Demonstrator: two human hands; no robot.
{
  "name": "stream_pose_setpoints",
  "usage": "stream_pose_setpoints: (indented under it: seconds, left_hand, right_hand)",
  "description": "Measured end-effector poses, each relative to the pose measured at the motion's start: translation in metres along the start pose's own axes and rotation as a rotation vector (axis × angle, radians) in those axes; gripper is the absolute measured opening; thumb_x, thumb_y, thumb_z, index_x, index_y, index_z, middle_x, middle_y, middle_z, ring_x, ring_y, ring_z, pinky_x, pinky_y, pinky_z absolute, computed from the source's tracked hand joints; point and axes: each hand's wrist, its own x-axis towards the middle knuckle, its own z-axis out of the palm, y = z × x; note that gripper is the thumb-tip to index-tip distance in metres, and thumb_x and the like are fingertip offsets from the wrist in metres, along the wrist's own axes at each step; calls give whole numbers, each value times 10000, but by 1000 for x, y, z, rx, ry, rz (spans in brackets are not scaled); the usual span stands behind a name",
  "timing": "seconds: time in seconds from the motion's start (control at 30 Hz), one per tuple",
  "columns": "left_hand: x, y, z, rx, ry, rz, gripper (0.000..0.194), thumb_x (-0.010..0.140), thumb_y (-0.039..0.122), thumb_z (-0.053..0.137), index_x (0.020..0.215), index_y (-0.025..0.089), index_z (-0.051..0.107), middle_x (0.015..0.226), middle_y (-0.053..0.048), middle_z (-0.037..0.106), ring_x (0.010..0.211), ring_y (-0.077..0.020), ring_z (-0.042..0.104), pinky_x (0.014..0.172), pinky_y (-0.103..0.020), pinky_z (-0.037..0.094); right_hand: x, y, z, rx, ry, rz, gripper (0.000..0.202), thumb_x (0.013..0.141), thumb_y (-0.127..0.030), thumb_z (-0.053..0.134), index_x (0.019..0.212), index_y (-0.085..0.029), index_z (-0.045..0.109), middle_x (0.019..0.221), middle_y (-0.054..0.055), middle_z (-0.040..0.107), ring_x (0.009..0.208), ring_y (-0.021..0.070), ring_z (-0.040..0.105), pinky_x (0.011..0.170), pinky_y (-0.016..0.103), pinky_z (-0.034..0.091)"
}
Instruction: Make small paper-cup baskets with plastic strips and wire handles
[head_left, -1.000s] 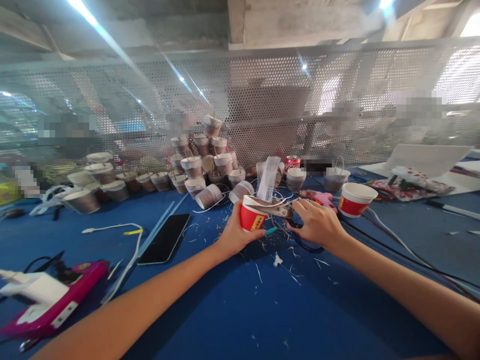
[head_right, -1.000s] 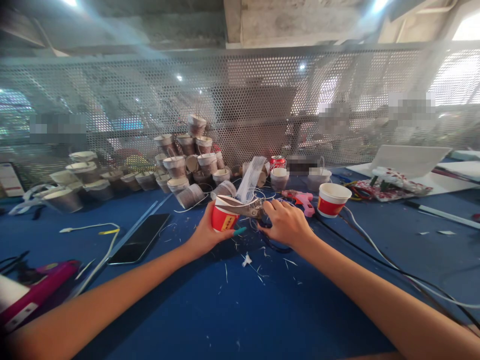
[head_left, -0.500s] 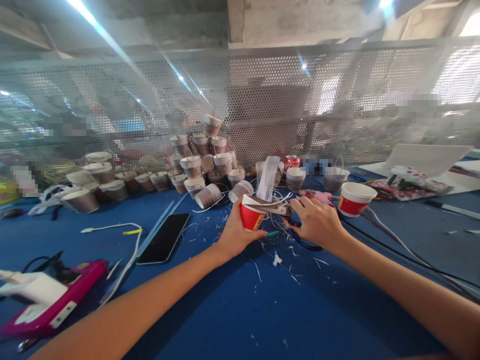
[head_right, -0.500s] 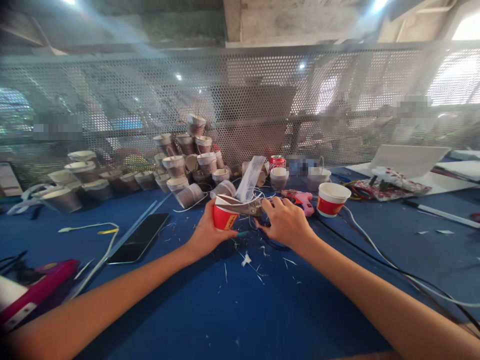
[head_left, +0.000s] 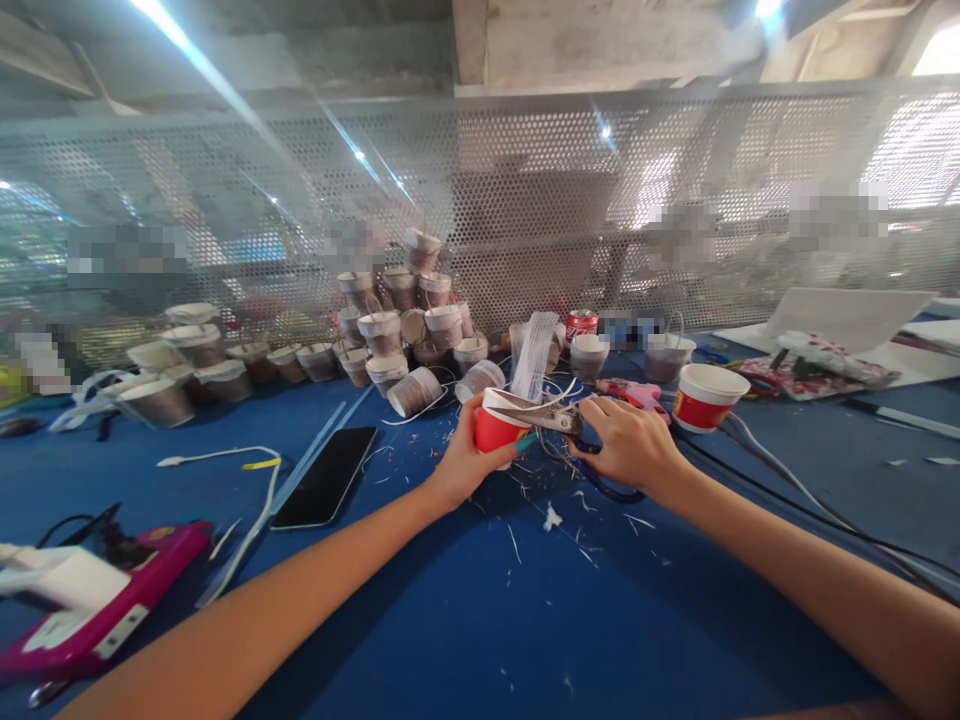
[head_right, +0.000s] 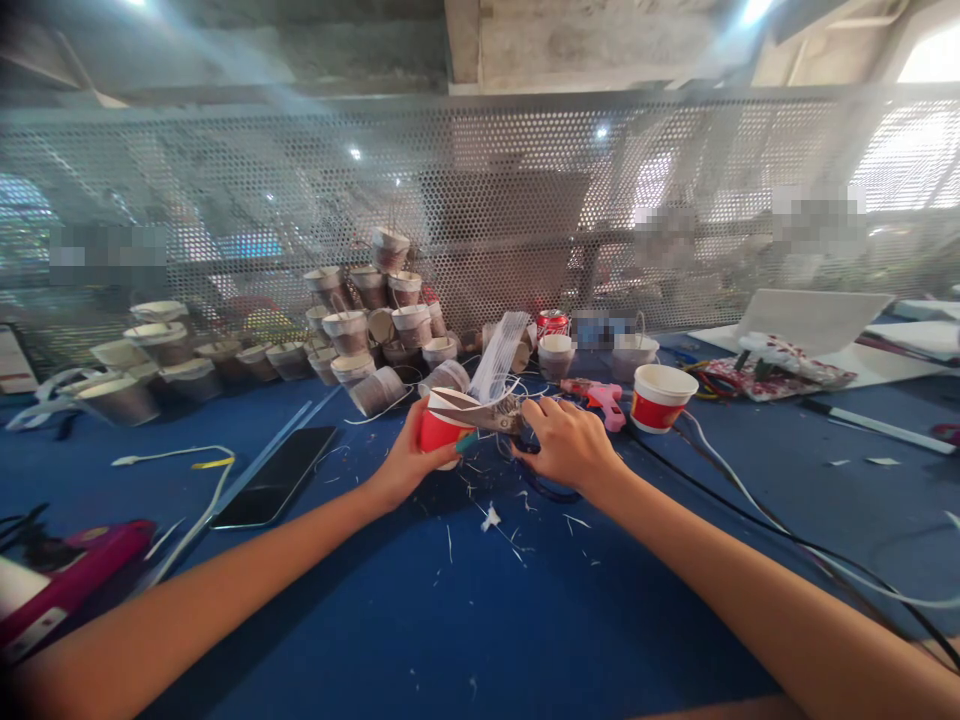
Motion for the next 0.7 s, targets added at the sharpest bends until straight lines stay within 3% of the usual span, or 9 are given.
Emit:
stream_pose_setpoints:
  seconds: [0.17, 0.4, 0.7]
  left_hand:
    - [4, -5, -2, -82, -126, -117, 566, 559, 271, 742, 1051, 158, 485, 953, -78, 607, 840, -214, 588, 741, -384, 502]
    - [-1, 0, 4, 20, -76, 2, 577, 594, 272, 720, 1080, 157, 431, 1022, -86, 580, 877, -193, 561, 768, -348, 474]
    - [-2, 0, 5, 88, -38, 38, 569, 600, 291, 710, 1079, 172, 428, 1010, -81, 571, 880, -202, 556, 748, -347, 476]
  right_hand:
    - [0, 0, 1, 7, -46, -37, 324, 770, -439, 428, 931, -183, 545, 841, 57, 618, 739, 178, 554, 489, 243, 242]
    - [-1, -4, -1, -35, -35, -5, 397, 781, -511, 390, 958, -186, 531, 861, 79, 592, 758, 203, 547, 534, 250, 285]
    - [-2, -3, 2, 53, -42, -43, 317, 753, -423, 453, 930, -173, 537, 833, 51, 625, 738, 182, 565, 527, 242, 310]
